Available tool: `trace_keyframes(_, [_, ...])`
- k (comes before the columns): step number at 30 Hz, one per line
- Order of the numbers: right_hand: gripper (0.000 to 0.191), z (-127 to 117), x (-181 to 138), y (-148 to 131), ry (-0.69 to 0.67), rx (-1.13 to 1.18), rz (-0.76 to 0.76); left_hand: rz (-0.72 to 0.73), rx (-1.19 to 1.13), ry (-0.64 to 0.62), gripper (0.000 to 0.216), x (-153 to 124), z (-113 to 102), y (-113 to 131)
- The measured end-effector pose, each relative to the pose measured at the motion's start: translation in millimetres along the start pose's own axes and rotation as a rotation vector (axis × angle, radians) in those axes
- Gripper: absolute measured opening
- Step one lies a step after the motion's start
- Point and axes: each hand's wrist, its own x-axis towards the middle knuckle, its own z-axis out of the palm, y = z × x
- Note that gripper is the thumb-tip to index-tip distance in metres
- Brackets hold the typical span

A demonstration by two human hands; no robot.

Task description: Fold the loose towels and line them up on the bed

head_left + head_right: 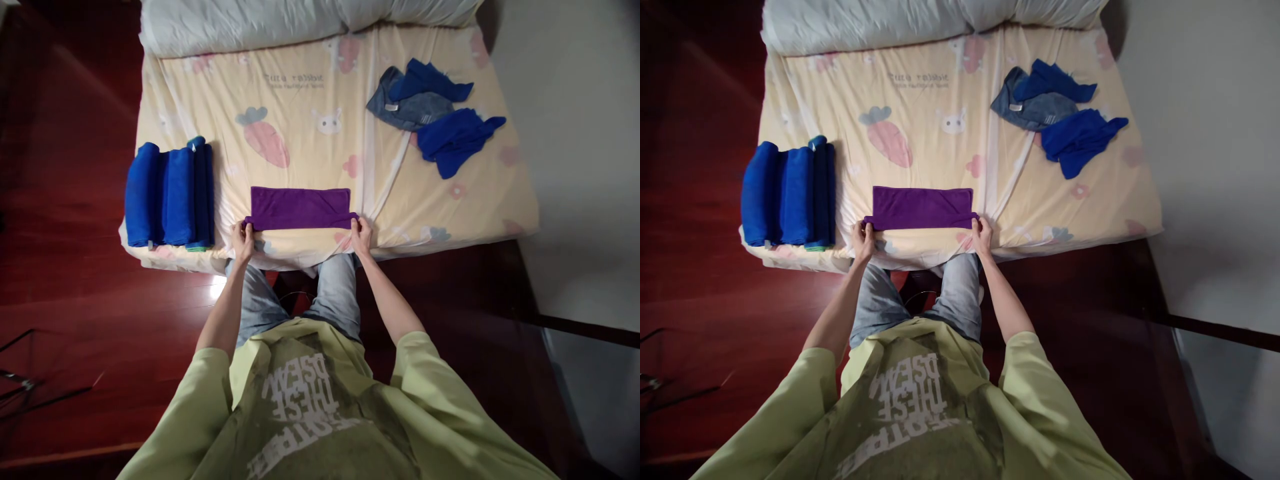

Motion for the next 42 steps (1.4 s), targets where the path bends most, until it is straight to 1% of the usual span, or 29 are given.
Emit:
trace_keyframes(10, [0.057,0.5,2.8,-7.7,-0.004,0.018,-0.009,-0.003,-0.044,-0.005,0.038,2.2,1.0,-2.0])
trace_keyframes(21, [0.059,6.2,4.5,-6.7,0.033,0.049,0.012,0.044,0.026,0.016,0.035,1.9,2.9,-1.8])
trace_keyframes(26, [0.056,8.4,5.4,-5.9,0.059,0.064,0.037,0.024,0.044,0.024,0.031,0.5,4.5,1.4])
trace_keyframes(32, [0.049,11.5,7.7,-4.1,0.084,0.064,0.089,-0.007,0.067,0.084,0.034,-1.4,5.7,10.4])
trace_keyframes(38, [0.046,13.3,9.6,-5.1,0.066,0.054,0.101,-0.023,0.074,0.113,0.034,2.6,7.8,17.7])
trace_keyframes(42, [0.044,15.3,9.8,-4.4,0.055,0.074,0.101,-0.054,0.070,0.123,0.034,8.5,11.1,18.3])
